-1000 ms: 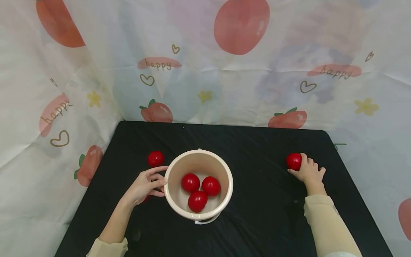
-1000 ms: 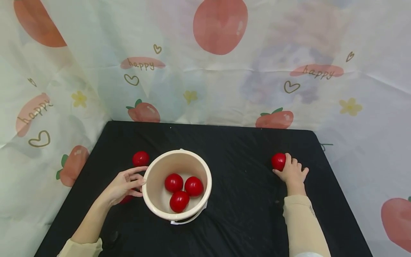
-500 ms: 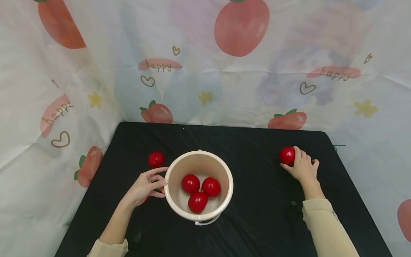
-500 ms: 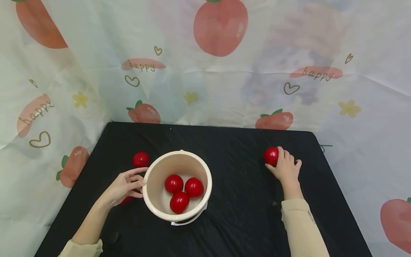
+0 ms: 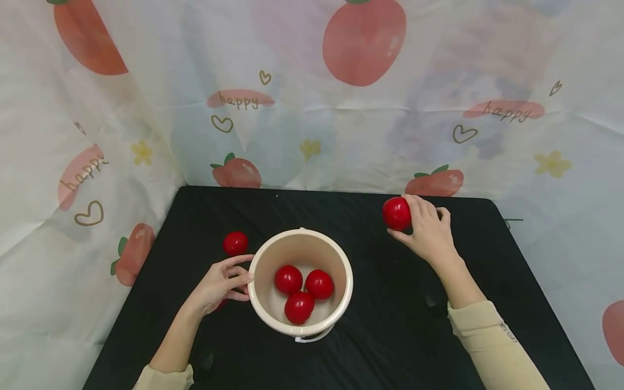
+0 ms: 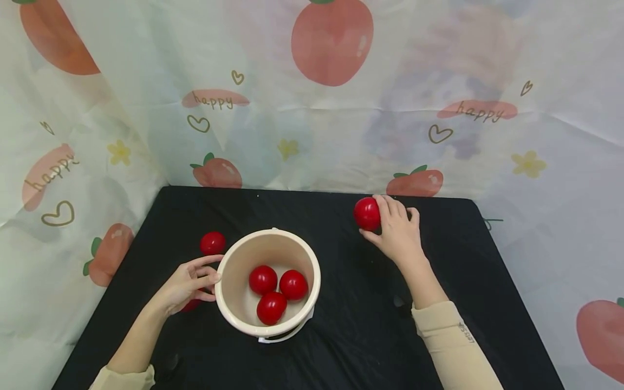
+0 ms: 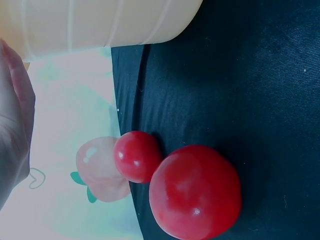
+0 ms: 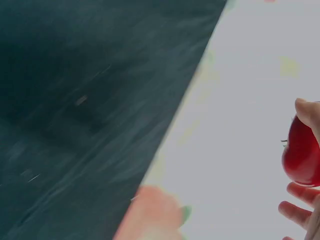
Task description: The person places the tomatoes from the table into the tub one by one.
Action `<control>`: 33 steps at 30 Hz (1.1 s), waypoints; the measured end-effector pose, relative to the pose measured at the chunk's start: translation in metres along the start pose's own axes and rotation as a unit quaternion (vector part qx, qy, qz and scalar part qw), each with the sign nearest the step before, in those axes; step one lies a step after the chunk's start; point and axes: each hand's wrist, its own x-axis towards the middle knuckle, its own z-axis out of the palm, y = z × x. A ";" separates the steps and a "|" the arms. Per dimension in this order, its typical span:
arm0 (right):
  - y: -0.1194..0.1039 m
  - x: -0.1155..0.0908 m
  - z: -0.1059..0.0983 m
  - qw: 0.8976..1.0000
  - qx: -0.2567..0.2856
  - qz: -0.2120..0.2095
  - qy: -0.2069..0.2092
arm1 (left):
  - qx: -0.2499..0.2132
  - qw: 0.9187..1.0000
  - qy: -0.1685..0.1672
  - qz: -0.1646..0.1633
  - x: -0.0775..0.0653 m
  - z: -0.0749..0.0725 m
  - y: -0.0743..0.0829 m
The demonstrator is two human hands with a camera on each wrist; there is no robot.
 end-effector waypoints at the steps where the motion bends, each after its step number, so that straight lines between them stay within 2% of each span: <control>1: -0.008 0.001 -0.003 1.000 -0.002 -0.016 0.009 | 0.000 1.000 0.000 0.000 0.000 0.000 0.000; 8: -0.064 0.004 -0.015 0.991 -0.011 -0.125 0.039 | -0.002 1.000 0.001 -0.001 -0.001 0.001 0.001; 16: -0.119 0.000 -0.008 0.971 -0.023 -0.237 0.006 | -0.004 1.000 0.000 -0.001 -0.001 0.001 0.000; 26: -0.173 -0.007 0.012 0.943 -0.007 -0.325 -0.075 | -0.002 1.000 0.001 -0.002 -0.001 0.001 0.001; 33: -0.193 -0.010 0.029 0.924 -0.063 -0.362 -0.101 | 0.006 1.000 0.002 -0.002 -0.001 0.001 0.000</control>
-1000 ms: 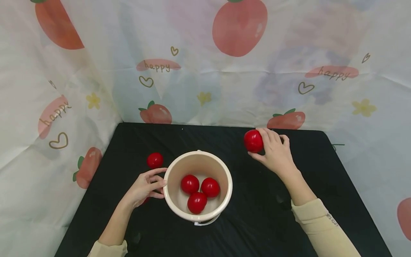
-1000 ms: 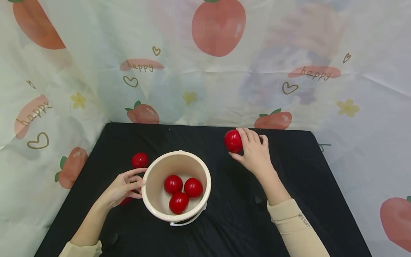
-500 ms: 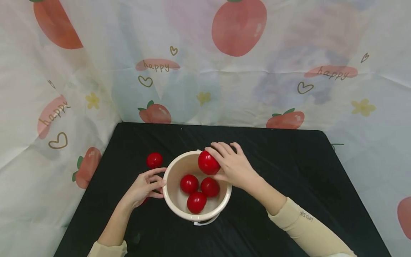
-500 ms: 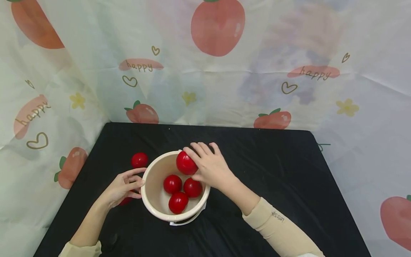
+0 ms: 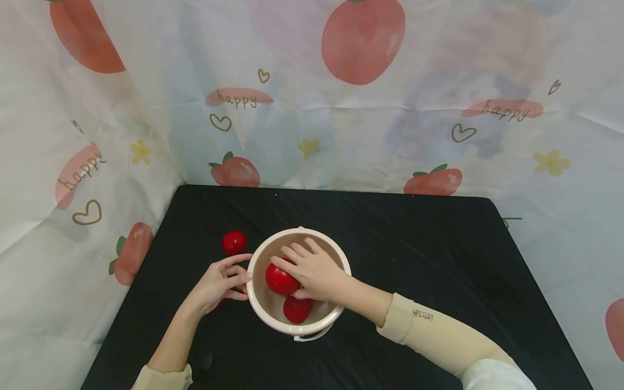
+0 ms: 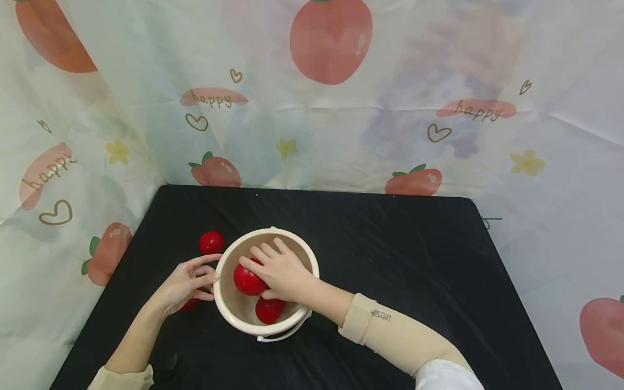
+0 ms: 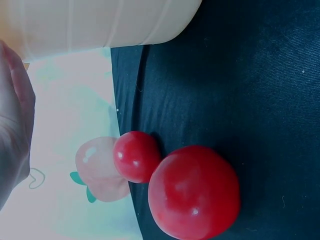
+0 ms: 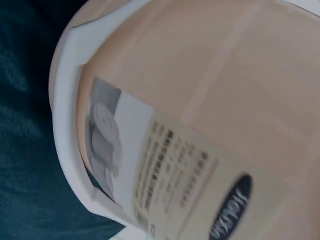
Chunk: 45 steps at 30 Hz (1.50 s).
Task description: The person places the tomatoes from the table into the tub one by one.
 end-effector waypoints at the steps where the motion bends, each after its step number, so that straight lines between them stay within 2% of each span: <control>1: -0.002 0.001 0.002 1.000 -0.009 -0.005 -0.006 | 0.001 1.000 0.000 0.001 0.000 0.000 0.000; 11: -0.019 0.012 0.017 0.991 -0.103 -0.054 -0.069 | 0.003 1.000 -0.006 0.009 0.000 -0.001 -0.001; 17: -0.023 0.016 0.022 0.988 -0.126 -0.055 -0.075 | -0.001 1.000 -0.007 0.005 -0.001 -0.001 -0.001; 21: -0.025 0.017 0.023 0.986 -0.124 -0.049 -0.096 | 0.001 1.000 -0.006 0.007 -0.002 -0.001 -0.001; 28: -0.026 0.018 0.022 0.986 -0.097 -0.037 -0.131 | -0.002 1.000 -0.005 0.006 -0.001 0.000 -0.001; 37: -0.013 0.013 0.014 0.992 -0.041 -0.028 -0.115 | -0.005 1.000 -0.004 0.005 0.000 0.001 -0.001; 41: 0.001 0.009 -0.003 0.996 0.016 -0.012 -0.092 | -0.002 1.000 -0.003 0.006 0.000 0.001 -0.001; 45: 0.019 0.001 -0.020 0.995 0.093 0.018 -0.025 | -0.007 1.000 -0.002 0.003 -0.001 0.001 -0.001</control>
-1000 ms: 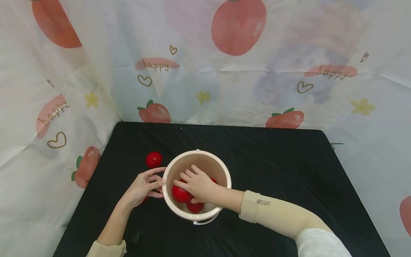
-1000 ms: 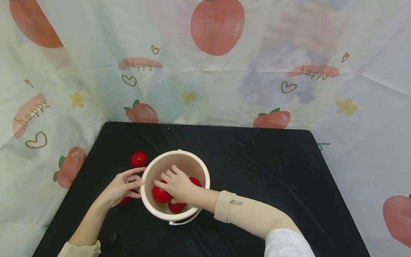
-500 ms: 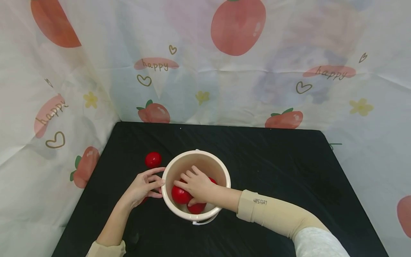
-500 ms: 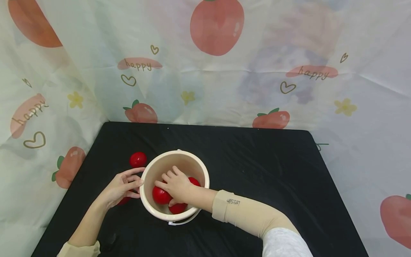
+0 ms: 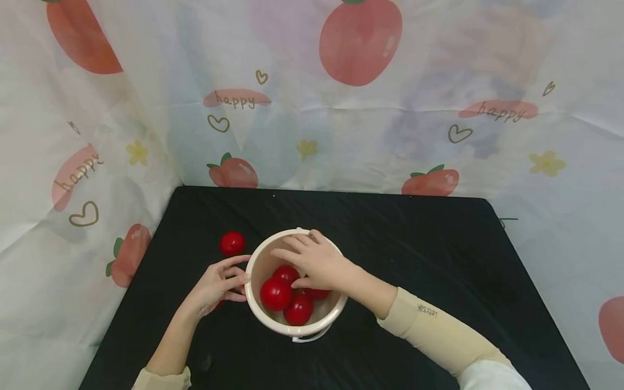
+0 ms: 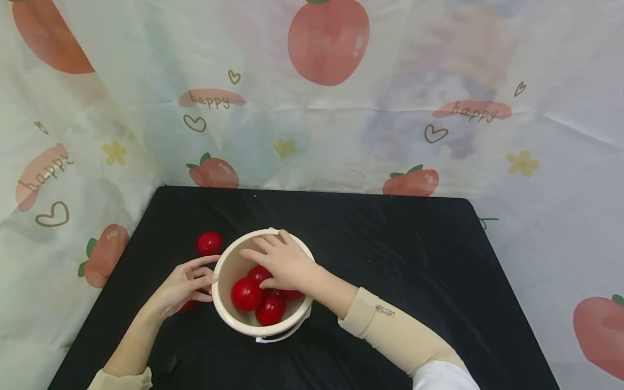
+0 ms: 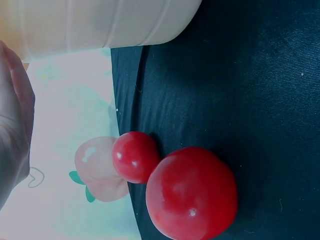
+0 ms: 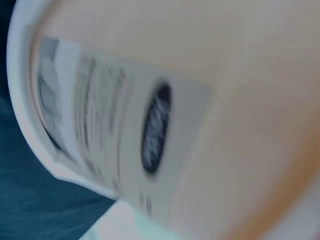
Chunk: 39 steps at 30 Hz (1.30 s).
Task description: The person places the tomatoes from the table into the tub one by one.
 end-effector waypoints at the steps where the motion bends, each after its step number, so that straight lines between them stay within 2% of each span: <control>1: 0.005 -0.003 -0.003 1.000 0.018 0.009 0.019 | -0.002 1.000 0.001 -0.001 0.000 0.000 0.000; 4: 0.019 -0.015 -0.008 0.994 0.080 0.051 0.063 | -0.006 1.000 0.002 -0.003 -0.001 0.000 0.000; 6: 0.027 -0.024 -0.009 0.984 0.128 0.091 0.082 | -0.006 1.000 0.003 -0.004 -0.002 0.001 -0.001; 8: 0.034 -0.035 -0.010 0.969 0.186 0.130 0.100 | -0.005 1.000 0.004 -0.004 -0.003 0.001 -0.001; 11: 0.041 -0.051 -0.008 0.935 0.277 0.183 0.122 | -0.002 1.000 0.006 -0.003 -0.003 0.001 -0.001; 13: 0.044 -0.062 -0.005 0.906 0.342 0.214 0.130 | -0.002 1.000 0.007 -0.002 -0.003 0.001 -0.001; 15: 0.047 -0.072 -0.002 0.870 0.411 0.240 0.128 | -0.003 1.000 0.006 -0.001 -0.002 0.001 -0.001; 19: 0.049 -0.087 0.006 0.789 0.539 0.276 0.105 | -0.003 1.000 0.004 0.003 -0.002 0.001 -0.001; 22: 0.048 -0.095 0.010 0.740 0.600 0.293 0.078 | -0.003 1.000 0.003 0.004 -0.002 0.001 0.000; 24: 0.045 -0.099 0.012 0.718 0.625 0.301 0.060 | -0.003 1.000 0.003 0.004 -0.002 0.001 0.000; 27: 0.041 -0.101 0.015 0.696 0.647 0.309 0.039 | -0.003 1.000 0.003 0.003 -0.001 0.001 0.000; 30: 0.036 -0.102 0.018 0.685 0.656 0.315 0.030 | -0.004 1.000 0.002 0.002 0.000 0.000 0.000; 35: 0.030 -0.102 0.022 0.678 0.662 0.319 0.040 | -0.003 1.000 0.001 0.005 0.000 0.001 0.000; 39: 0.027 -0.101 0.024 0.679 0.660 0.317 0.052 | -0.002 1.000 0.002 0.005 -0.001 0.001 0.000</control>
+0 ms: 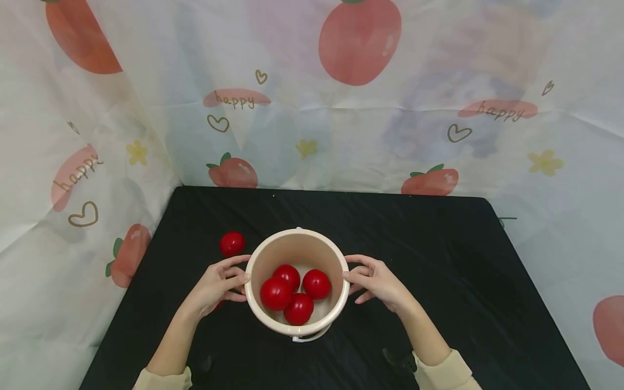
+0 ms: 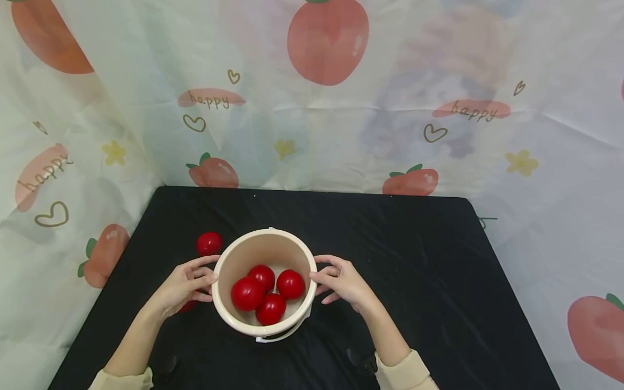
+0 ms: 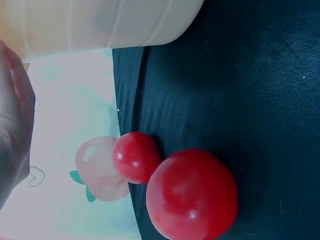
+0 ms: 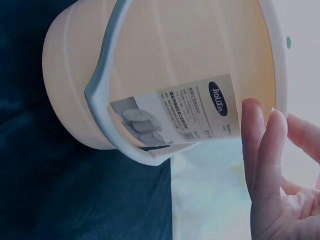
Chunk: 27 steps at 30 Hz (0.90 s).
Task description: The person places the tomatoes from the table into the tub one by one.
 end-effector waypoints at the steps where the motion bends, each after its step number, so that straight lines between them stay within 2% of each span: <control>1: 0.000 0.000 0.001 1.000 0.000 -0.002 0.002 | 0.001 1.000 0.001 -0.001 0.000 0.000 0.000; 4: 0.001 0.000 0.002 1.000 -0.005 -0.009 0.005 | 0.015 1.000 0.017 -0.001 -0.001 0.001 0.002; 6: 0.001 0.001 0.002 1.000 -0.009 -0.013 0.006 | 0.047 0.998 0.037 0.011 -0.003 0.003 0.004; 8: 0.002 0.001 0.002 1.000 -0.013 -0.017 0.007 | 0.104 0.991 0.071 0.037 -0.005 0.006 0.006; 9: 0.002 0.001 0.002 1.000 -0.015 -0.018 0.008 | 0.146 0.983 0.094 0.055 -0.007 0.007 0.007; 10: 0.002 0.001 0.002 1.000 -0.016 -0.019 0.008 | 0.188 0.972 0.117 0.081 -0.009 0.008 0.008; 12: 0.002 0.001 0.002 1.000 -0.018 -0.021 0.009 | 0.270 0.937 0.170 0.140 -0.012 0.008 0.009; 13: 0.002 0.001 0.003 1.000 -0.018 -0.021 0.009 | 0.309 0.914 0.201 0.169 -0.013 0.008 0.010; 16: 0.002 0.001 0.003 1.000 -0.019 -0.021 0.011 | 0.405 0.837 0.278 0.239 -0.018 0.000 0.009; 17: 0.002 0.001 0.003 1.000 -0.020 -0.021 0.011 | 0.433 0.813 0.298 0.250 -0.020 -0.004 0.008; 19: 0.001 0.001 0.004 0.999 -0.021 -0.021 0.012 | 0.487 0.771 0.321 0.257 -0.024 -0.012 0.007; 20: 0.001 0.001 0.004 0.999 -0.022 -0.022 0.013 | 0.511 0.753 0.326 0.256 -0.026 -0.016 0.005; 21: 0.001 0.000 0.004 0.999 -0.023 -0.022 0.014 | 0.535 0.738 0.327 0.248 -0.029 -0.020 0.004; 22: 0.001 0.000 0.004 0.999 -0.023 -0.023 0.014 | 0.556 0.728 0.323 0.239 -0.031 -0.024 0.001; 23: 0.001 0.000 0.004 0.999 -0.024 -0.023 0.014 | 0.572 0.723 0.316 0.226 -0.033 -0.028 -0.002; 25: 0.001 0.000 0.004 0.999 -0.024 -0.023 0.015 | 0.596 0.719 0.299 0.194 -0.035 -0.034 -0.011; 27: 0.002 0.000 0.004 0.999 -0.024 -0.023 0.015 | 0.614 0.722 0.280 0.152 -0.037 -0.038 -0.023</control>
